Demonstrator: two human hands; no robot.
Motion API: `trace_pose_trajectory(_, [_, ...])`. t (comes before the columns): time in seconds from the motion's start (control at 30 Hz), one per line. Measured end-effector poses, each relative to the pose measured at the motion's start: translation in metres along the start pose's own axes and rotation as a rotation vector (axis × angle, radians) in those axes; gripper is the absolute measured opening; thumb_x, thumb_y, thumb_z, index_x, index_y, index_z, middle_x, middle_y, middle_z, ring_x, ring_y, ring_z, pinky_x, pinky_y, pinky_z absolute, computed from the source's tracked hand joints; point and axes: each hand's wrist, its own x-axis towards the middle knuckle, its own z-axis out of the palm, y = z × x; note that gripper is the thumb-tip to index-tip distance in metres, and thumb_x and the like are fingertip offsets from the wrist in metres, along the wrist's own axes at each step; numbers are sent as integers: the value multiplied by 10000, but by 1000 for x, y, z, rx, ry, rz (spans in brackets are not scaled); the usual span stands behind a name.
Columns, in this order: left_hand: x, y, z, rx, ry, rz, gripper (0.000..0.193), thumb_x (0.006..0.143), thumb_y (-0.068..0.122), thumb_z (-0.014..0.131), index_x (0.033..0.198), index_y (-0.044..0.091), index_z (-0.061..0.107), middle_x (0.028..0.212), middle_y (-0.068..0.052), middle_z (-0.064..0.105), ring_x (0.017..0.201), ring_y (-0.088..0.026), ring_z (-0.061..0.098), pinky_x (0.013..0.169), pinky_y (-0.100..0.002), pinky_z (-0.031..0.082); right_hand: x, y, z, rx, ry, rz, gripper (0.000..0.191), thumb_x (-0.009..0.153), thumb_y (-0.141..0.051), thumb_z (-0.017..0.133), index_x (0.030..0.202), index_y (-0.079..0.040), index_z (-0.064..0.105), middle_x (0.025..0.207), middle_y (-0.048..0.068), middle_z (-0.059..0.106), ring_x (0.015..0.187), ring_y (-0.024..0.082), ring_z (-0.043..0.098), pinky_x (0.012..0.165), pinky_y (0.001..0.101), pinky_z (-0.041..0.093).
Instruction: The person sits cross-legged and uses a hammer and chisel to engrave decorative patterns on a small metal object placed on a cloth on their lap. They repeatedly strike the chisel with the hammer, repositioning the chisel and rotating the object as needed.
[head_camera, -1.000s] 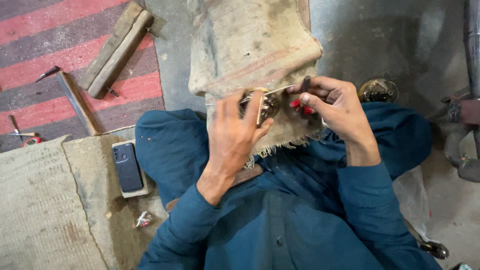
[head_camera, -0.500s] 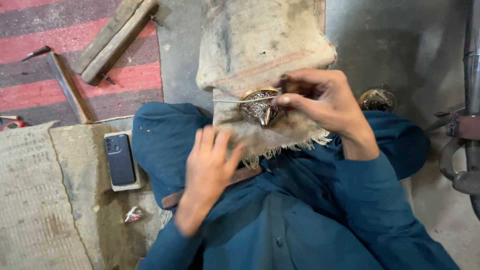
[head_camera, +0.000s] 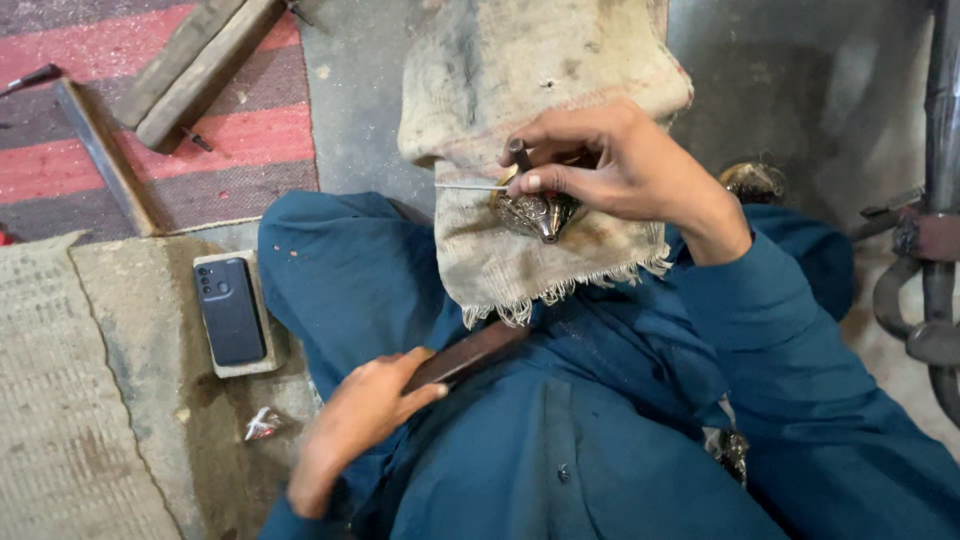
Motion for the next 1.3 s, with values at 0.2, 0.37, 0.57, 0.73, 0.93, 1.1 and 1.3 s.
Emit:
trace_pose_trajectory(0.2, [-28, -5, -47, -349, 82, 252, 558, 811, 217, 828, 1328, 106, 651, 1115, -137, 807, 1015, -248, 790, 871, -366, 579, 2, 8, -3, 8, -17, -17, 307, 945, -94, 803, 1219, -3, 701, 976, 77, 785, 890, 129, 754, 799, 266, 610])
trace_pose_trajectory(0.37, [-6, 17, -37, -654, 240, 270, 637, 825, 66, 731, 1411, 36, 483, 1024, -190, 595, 929, -194, 580, 810, -352, 517, -1, 10, -5, -1, -22, -50, 322, 952, -105, 799, 1237, 3, 694, 995, 89, 784, 912, 133, 754, 807, 275, 604])
trace_pose_trajectory(0.57, [33, 53, -55, -452, 516, 97, 670, 800, 63, 678, 1434, 72, 458, 883, -88, 716, 814, -166, 729, 767, -323, 580, 0, 13, -6, -47, -15, -81, 308, 943, -121, 812, 1208, -2, 708, 980, 88, 781, 895, 132, 752, 794, 267, 607])
trace_pose_trajectory(0.73, [43, 75, -90, -392, 693, 229, 724, 854, 70, 689, 1513, 75, 389, 958, -101, 708, 870, -188, 731, 813, -336, 590, -4, 16, -4, 22, 9, -72, 286, 960, -90, 795, 1204, 21, 693, 999, 92, 772, 943, 135, 757, 833, 267, 607])
trace_pose_trajectory(0.93, [43, 87, -123, 74, 788, 497, 873, 787, -16, 734, 1565, 117, 361, 1402, -261, 619, 1249, -446, 635, 1003, -456, 542, -6, 20, -4, 3, 33, -71, 309, 948, -76, 799, 1215, 33, 690, 977, 87, 777, 920, 130, 746, 830, 267, 589])
trace_pose_trajectory(1.1, [45, 89, -126, 278, 590, 162, 905, 758, -12, 749, 1576, 179, 413, 1177, -226, 648, 1098, -447, 649, 937, -506, 499, -6, 21, -4, -4, 30, -42, 325, 911, -110, 837, 1168, 34, 700, 949, 94, 757, 894, 131, 724, 781, 267, 586])
trace_pose_trajectory(1.3, [48, 83, -126, 396, 700, 262, 917, 711, -1, 776, 1550, 160, 441, 1106, -197, 647, 1041, -416, 652, 896, -507, 493, -6, 22, -5, 39, 6, -79, 288, 930, -121, 836, 1146, 15, 704, 932, 86, 751, 880, 127, 720, 786, 270, 575])
